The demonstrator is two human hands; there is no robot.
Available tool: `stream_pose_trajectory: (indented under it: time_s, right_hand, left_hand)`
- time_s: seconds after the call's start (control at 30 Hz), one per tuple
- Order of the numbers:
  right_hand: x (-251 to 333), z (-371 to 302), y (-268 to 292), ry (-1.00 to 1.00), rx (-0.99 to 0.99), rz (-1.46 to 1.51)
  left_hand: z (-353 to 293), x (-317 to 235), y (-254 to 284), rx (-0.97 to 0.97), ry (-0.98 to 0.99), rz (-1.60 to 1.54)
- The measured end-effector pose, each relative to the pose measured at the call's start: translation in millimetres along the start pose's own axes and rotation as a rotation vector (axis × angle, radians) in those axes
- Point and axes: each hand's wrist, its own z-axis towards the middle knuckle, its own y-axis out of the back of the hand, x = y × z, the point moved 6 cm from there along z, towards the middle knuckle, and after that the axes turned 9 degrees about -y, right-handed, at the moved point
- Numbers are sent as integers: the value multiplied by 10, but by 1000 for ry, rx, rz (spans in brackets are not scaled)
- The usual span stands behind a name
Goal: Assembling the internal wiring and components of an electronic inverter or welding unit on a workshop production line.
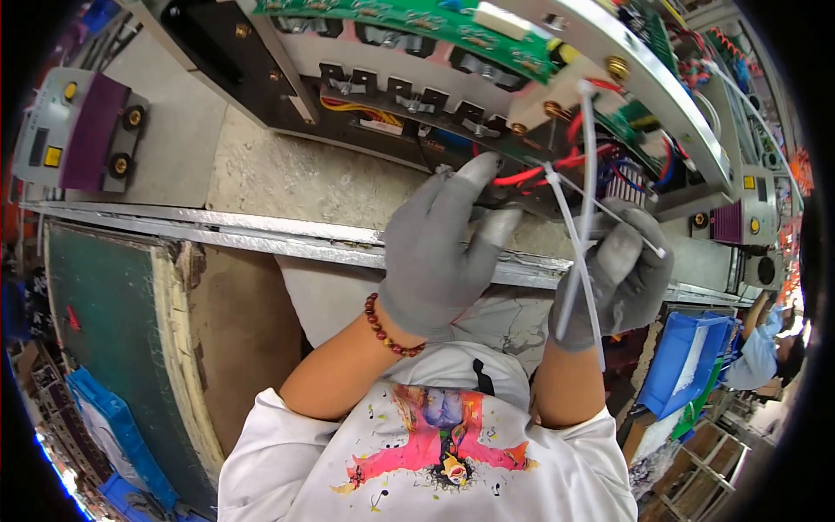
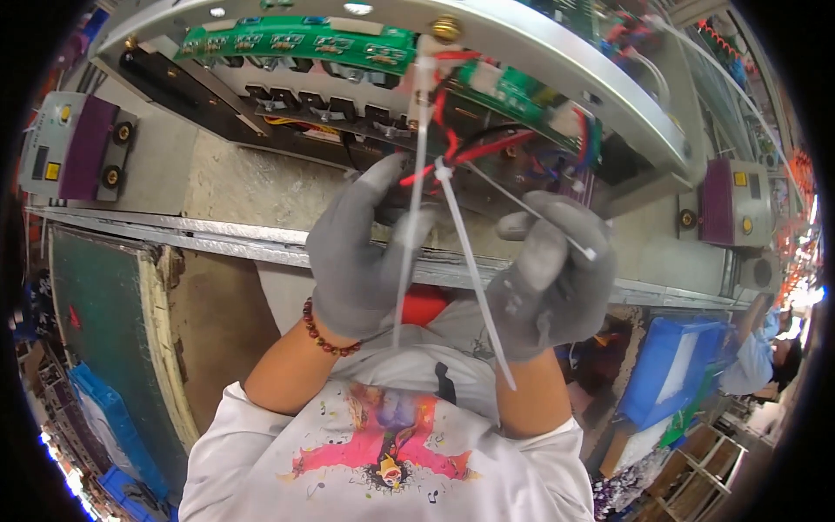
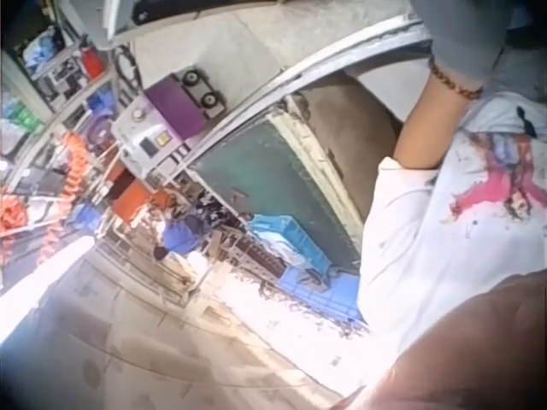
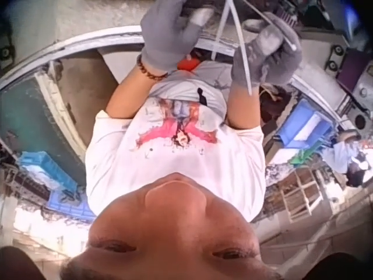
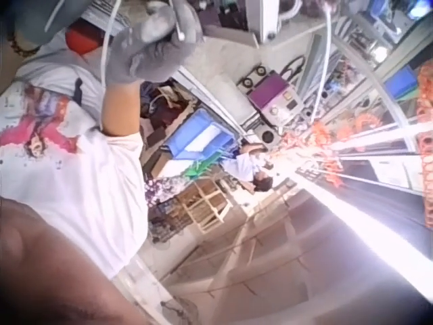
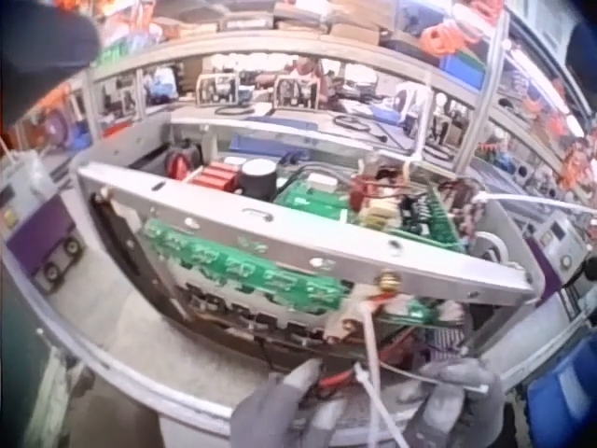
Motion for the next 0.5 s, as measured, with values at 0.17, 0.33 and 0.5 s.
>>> stream_pose_trajectory:
  time_s: [0.17,0.33,0.5]
  right_hand:
    - [54,25,-161,-45,114,95]
    - [103,58,-182,44,88,32]
    - [108,94,-135,11,-19,53]
  left_hand:
    - [28,111,-123,-80,10,76]
    - [39,220,-112,-174,79,7]
    - [21,313,-187,-167,154,-215]
